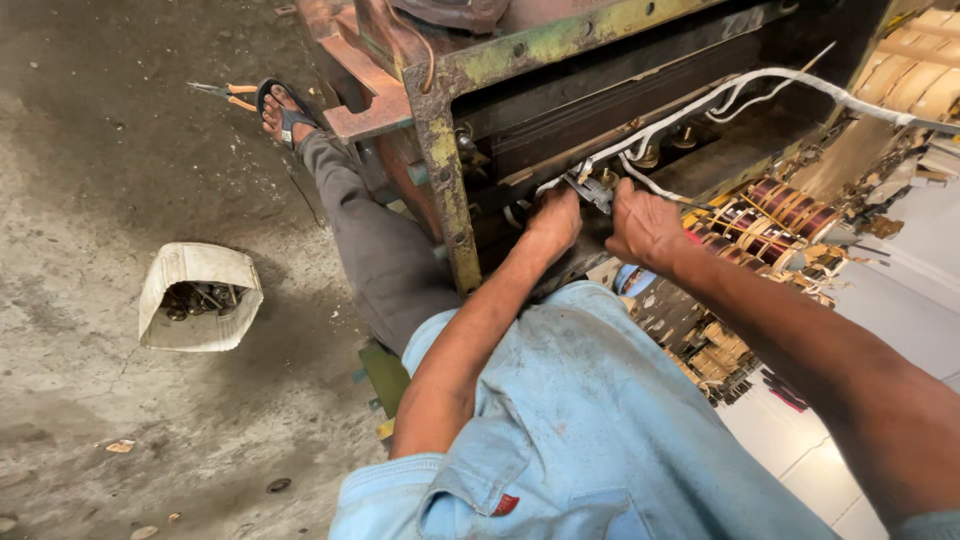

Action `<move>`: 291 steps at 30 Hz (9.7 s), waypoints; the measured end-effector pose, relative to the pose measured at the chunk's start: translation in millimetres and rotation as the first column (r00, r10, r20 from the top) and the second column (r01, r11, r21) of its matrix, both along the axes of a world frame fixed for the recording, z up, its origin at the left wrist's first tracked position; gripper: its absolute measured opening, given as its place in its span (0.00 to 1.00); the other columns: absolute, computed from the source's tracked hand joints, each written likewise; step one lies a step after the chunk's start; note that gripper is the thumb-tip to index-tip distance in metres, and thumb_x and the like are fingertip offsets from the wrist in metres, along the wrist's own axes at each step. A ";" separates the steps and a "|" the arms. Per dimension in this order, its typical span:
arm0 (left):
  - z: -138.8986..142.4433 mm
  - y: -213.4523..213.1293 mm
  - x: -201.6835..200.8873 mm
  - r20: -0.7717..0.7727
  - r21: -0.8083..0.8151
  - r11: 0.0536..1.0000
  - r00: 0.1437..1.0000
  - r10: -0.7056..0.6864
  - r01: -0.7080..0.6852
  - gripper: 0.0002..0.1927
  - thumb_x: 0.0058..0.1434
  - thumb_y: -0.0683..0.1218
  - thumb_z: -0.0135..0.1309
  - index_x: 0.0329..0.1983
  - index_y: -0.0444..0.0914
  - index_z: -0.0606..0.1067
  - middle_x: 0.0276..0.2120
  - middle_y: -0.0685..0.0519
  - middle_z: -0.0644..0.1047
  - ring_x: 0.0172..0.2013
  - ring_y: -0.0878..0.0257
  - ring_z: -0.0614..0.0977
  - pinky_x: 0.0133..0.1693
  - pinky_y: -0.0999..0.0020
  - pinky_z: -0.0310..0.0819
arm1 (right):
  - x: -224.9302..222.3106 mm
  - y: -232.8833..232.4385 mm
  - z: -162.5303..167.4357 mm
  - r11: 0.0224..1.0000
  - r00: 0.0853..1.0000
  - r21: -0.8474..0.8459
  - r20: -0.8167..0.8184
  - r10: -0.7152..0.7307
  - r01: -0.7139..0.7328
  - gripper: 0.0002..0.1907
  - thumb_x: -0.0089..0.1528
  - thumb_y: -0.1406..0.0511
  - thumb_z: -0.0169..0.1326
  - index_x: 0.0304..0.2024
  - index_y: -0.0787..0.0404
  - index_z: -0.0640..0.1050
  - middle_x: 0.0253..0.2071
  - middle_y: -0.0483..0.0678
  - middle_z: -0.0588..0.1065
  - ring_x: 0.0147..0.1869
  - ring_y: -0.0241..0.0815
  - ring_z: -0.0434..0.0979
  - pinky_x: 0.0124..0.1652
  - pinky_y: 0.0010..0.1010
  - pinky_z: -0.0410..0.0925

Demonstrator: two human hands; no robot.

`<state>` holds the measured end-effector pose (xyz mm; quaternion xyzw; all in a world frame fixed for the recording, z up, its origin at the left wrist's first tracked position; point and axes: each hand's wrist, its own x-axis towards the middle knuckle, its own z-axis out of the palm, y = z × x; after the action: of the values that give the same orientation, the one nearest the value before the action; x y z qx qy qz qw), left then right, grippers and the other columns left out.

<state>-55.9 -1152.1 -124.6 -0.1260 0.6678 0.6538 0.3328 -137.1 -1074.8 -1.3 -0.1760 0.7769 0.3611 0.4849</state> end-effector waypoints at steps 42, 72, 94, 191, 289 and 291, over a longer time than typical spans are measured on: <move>-63.5 -21.0 32.1 0.088 0.341 0.936 0.994 0.059 -0.086 0.20 0.55 0.44 0.63 0.52 0.35 0.80 0.38 0.52 0.83 0.37 0.64 0.80 0.40 0.65 0.77 | 87.1 51.5 -35.5 -0.656 -0.892 0.692 0.447 0.064 0.301 0.29 0.61 0.70 0.51 0.66 0.70 0.65 0.67 0.69 0.67 0.25 0.28 0.64 0.19 0.13 0.61; -110.0 15.3 110.5 0.839 0.542 -0.834 0.127 0.529 -0.107 0.20 0.65 0.43 0.49 0.61 0.46 0.72 0.66 0.60 0.76 0.70 0.57 0.73 0.66 0.68 0.69 | 123.4 -9.4 -45.5 -0.686 -0.620 0.698 0.636 0.459 0.207 0.24 0.64 0.69 0.53 0.63 0.65 0.72 0.66 0.58 0.72 0.59 0.53 0.71 0.60 0.47 0.66; -77.2 -12.1 66.8 -0.129 0.203 0.977 0.987 0.094 -0.067 0.15 0.68 0.43 0.53 0.55 0.32 0.76 0.45 0.53 0.82 0.47 0.67 0.78 0.53 0.67 0.75 | 124.9 72.9 -34.0 -0.447 -0.667 0.842 0.521 0.532 0.301 0.23 0.48 0.63 0.61 0.43 0.57 0.69 0.33 0.41 0.60 0.38 0.38 0.64 0.43 0.34 0.62; -68.0 -4.8 13.2 -0.019 -0.114 0.941 0.946 -0.324 0.320 0.13 0.63 0.45 0.51 0.49 0.36 0.77 0.38 0.40 0.82 0.38 0.53 0.83 0.42 0.56 0.76 | 118.8 65.9 -28.3 -0.751 -0.746 0.638 0.580 0.326 0.168 0.34 0.52 0.72 0.52 0.62 0.75 0.69 0.63 0.67 0.70 0.65 0.66 0.71 0.61 0.57 0.71; 31.5 -4.9 66.6 -0.471 -0.422 0.903 0.872 -0.136 -0.087 0.13 0.59 0.54 0.61 0.39 0.41 0.81 0.35 0.48 0.78 0.43 0.47 0.78 0.46 0.45 0.67 | 9.0 46.3 -17.9 0.448 0.939 -0.867 0.059 -0.338 0.216 0.16 0.54 0.68 0.62 0.37 0.64 0.69 0.34 0.58 0.74 0.41 0.66 0.75 0.38 0.55 0.66; 31.1 2.8 70.3 -0.460 -0.466 0.864 0.886 -0.053 -0.190 0.13 0.57 0.55 0.61 0.39 0.43 0.82 0.37 0.49 0.79 0.46 0.47 0.76 0.49 0.42 0.64 | 8.0 50.2 -23.4 0.475 0.971 -0.875 -0.020 -0.237 0.098 0.16 0.54 0.69 0.62 0.38 0.65 0.69 0.34 0.59 0.75 0.42 0.66 0.76 0.39 0.56 0.66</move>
<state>14.4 -1149.3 -93.5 -0.0743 0.8678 0.4815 0.0976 -129.1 -1024.5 -24.7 -0.2935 0.8973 -0.1170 0.3083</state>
